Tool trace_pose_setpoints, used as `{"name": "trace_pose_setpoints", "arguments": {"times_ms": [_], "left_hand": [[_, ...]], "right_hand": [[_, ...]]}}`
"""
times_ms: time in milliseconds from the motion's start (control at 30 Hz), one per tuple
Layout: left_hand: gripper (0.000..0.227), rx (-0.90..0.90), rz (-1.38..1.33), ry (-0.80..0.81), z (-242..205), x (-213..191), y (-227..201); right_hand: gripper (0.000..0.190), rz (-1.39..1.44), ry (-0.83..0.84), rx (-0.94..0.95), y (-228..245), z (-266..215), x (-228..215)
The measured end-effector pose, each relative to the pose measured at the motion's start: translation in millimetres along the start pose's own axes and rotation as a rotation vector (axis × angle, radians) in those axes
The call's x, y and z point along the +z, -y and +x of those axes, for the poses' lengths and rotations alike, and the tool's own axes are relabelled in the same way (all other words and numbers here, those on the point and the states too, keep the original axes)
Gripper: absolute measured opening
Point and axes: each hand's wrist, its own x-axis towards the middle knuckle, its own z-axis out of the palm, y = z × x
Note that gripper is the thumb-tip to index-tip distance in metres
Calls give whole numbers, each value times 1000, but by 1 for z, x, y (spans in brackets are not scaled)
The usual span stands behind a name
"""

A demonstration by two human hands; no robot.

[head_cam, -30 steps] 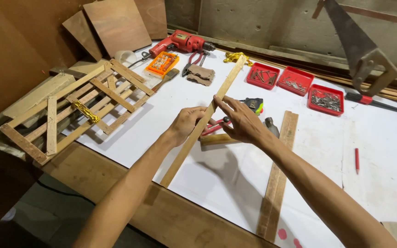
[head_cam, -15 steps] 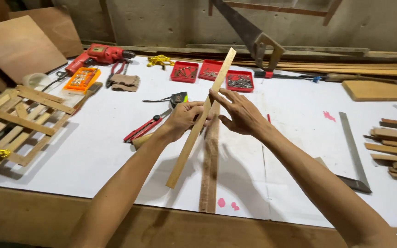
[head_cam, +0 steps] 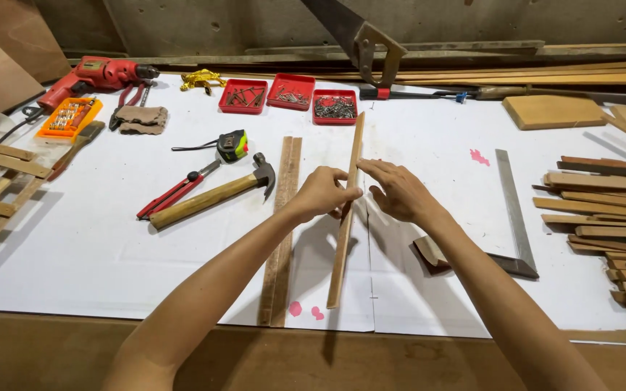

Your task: Measuring, marking, and sanding small wood strips at a workbench to assemble a furniture component.

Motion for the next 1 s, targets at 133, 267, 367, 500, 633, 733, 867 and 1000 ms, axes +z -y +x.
{"name": "trace_pose_setpoints", "arguments": {"times_ms": [133, 267, 367, 500, 633, 733, 867, 1000], "left_hand": [[54, -70, 353, 14, 9, 14, -7], [37, 45, 682, 12, 23, 28, -9], [33, 43, 710, 22, 28, 38, -13], [23, 188, 641, -13, 51, 50, 25], [18, 320, 770, -67, 62, 56, 41], [16, 348, 748, -65, 56, 59, 46], [20, 400, 661, -142, 49, 59, 49], [13, 497, 592, -172, 65, 58, 73]], "right_hand": [[52, -41, 21, 51, -15, -17, 0], [23, -142, 19, 142, -33, -29, -3], [26, -117, -45, 114, -29, -35, -14], [23, -96, -15, 112, -61, -49, 15], [18, -109, 108, 254, -31, -54, -7], [21, -100, 128, 299, -29, -55, -7], [22, -111, 164, 326, -32, -51, -3], [23, -109, 178, 406, -30, -46, -4]]}}
